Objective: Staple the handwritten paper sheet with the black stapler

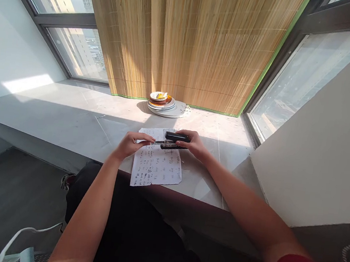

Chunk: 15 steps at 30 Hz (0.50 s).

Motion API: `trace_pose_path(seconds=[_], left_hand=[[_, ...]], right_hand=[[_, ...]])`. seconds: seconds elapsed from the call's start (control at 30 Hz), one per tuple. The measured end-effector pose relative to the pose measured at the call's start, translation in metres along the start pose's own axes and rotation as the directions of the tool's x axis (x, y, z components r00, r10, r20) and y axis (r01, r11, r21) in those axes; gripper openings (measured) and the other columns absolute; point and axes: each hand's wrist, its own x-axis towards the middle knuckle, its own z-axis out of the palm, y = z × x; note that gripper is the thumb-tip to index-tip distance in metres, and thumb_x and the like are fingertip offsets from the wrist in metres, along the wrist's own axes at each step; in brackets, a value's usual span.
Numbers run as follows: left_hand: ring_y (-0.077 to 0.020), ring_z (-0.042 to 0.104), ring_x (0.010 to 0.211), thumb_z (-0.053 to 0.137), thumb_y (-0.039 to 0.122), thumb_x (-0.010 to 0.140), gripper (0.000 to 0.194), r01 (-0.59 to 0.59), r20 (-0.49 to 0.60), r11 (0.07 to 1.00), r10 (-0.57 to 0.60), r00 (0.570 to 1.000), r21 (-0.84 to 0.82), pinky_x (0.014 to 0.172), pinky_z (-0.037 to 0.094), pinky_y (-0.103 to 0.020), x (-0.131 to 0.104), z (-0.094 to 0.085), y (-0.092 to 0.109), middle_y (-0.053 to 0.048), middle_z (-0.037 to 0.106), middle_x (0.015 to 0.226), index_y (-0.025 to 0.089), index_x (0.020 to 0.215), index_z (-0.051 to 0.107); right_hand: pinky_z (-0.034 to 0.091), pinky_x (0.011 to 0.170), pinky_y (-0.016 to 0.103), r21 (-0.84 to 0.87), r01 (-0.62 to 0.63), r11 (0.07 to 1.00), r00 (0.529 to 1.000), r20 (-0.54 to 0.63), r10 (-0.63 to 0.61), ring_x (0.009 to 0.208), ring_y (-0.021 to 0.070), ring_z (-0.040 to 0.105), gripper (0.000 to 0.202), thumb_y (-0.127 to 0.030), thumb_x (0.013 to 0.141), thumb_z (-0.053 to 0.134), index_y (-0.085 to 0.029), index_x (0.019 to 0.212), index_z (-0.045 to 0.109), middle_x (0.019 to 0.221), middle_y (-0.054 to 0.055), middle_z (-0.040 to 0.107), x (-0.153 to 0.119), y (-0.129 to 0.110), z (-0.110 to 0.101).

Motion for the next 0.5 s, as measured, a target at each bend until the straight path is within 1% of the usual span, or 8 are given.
trace_pose_path(seconds=[0.1, 0.2, 0.27, 0.3, 0.37, 0.5], left_hand=[[-0.0285, 0.078, 0.101, 0.08, 0.046, 0.089, 0.022, -0.007, -0.008, 1.0, 0.007, 1.0, 0.015, 0.098, 0.061, -0.044, 0.001, 0.004, 0.004, -0.008, 0.084, 0.104, 0.024, 0.092, 0.084], [-0.0271, 0.075, 0.101, 0.085, 0.043, 0.084, 0.023, 0.008, -0.042, 0.999, -0.006, 0.999, 0.04, 0.099, 0.059, -0.043, 0.002, 0.013, 0.006, -0.007, 0.081, 0.101, 0.023, 0.094, 0.078], [-0.0247, 0.073, 0.096, 0.084, 0.04, 0.084, 0.023, 0.007, -0.033, 1.0, -0.006, 0.999, 0.029, 0.095, 0.058, -0.04, 0.002, 0.019, 0.004, -0.005, 0.079, 0.097, 0.023, 0.093, 0.074], [-0.0235, 0.072, 0.094, 0.083, 0.039, 0.084, 0.021, -0.001, -0.037, 1.0, 0.001, 0.999, 0.021, 0.094, 0.057, -0.039, 0.003, 0.02, 0.003, -0.004, 0.077, 0.094, 0.022, 0.091, 0.073], [-0.022, 0.071, 0.092, 0.08, 0.037, 0.087, 0.017, -0.024, -0.078, 1.0, 0.024, 0.997, 0.003, 0.093, 0.056, -0.039, 0.003, 0.021, 0.001, -0.002, 0.075, 0.091, 0.022, 0.091, 0.071], [-0.0207, 0.07, 0.089, 0.082, 0.037, 0.087, 0.019, -0.061, -0.151, 0.998, 0.064, 0.986, 0.026, 0.092, 0.055, -0.039, 0.003, 0.011, -0.002, -0.003, 0.077, 0.095, 0.023, 0.094, 0.071]], right_hand=[[0.06, 0.091, 0.043, -0.001, 0.003, 1.0, 0.999, 0.035, -0.003, 0.099, 0.0262, 0.074, 0.043, -0.047, 0.077, 0.09, -0.02, 0.11, 0.08, 0.107, 0.006, 0.079, -0.001, -0.003, 0.001], [0.06, 0.09, 0.043, -0.031, 0.048, 0.998, 0.996, 0.078, -0.046, 0.099, 0.0268, 0.074, 0.047, -0.051, 0.079, 0.09, -0.021, 0.114, 0.08, 0.108, 0.007, 0.078, -0.004, -0.007, 0.014], [0.059, 0.09, 0.044, -0.076, 0.099, 0.992, 0.991, 0.095, -0.092, 0.098, 0.0274, 0.073, 0.047, -0.053, 0.082, 0.088, -0.021, 0.115, 0.08, 0.106, 0.008, 0.077, -0.006, -0.008, 0.025], [0.059, 0.091, 0.045, -0.098, 0.123, 0.988, 0.99, 0.083, -0.115, 0.099, 0.0277, 0.073, 0.047, -0.054, 0.084, 0.086, -0.021, 0.116, 0.079, 0.107, 0.008, 0.077, -0.007, -0.009, 0.03], [0.058, 0.093, 0.046, -0.117, 0.147, 0.982, 0.989, 0.038, -0.143, 0.102, 0.0287, 0.072, 0.048, -0.055, 0.086, 0.084, -0.021, 0.119, 0.078, 0.11, 0.009, 0.076, -0.008, -0.01, 0.039], [0.058, 0.093, 0.045, -0.119, 0.115, 0.986, 0.993, -0.025, -0.119, 0.104, 0.0288, 0.071, 0.044, -0.053, 0.089, 0.081, -0.022, 0.12, 0.073, 0.113, 0.008, 0.077, -0.009, -0.011, 0.055]])
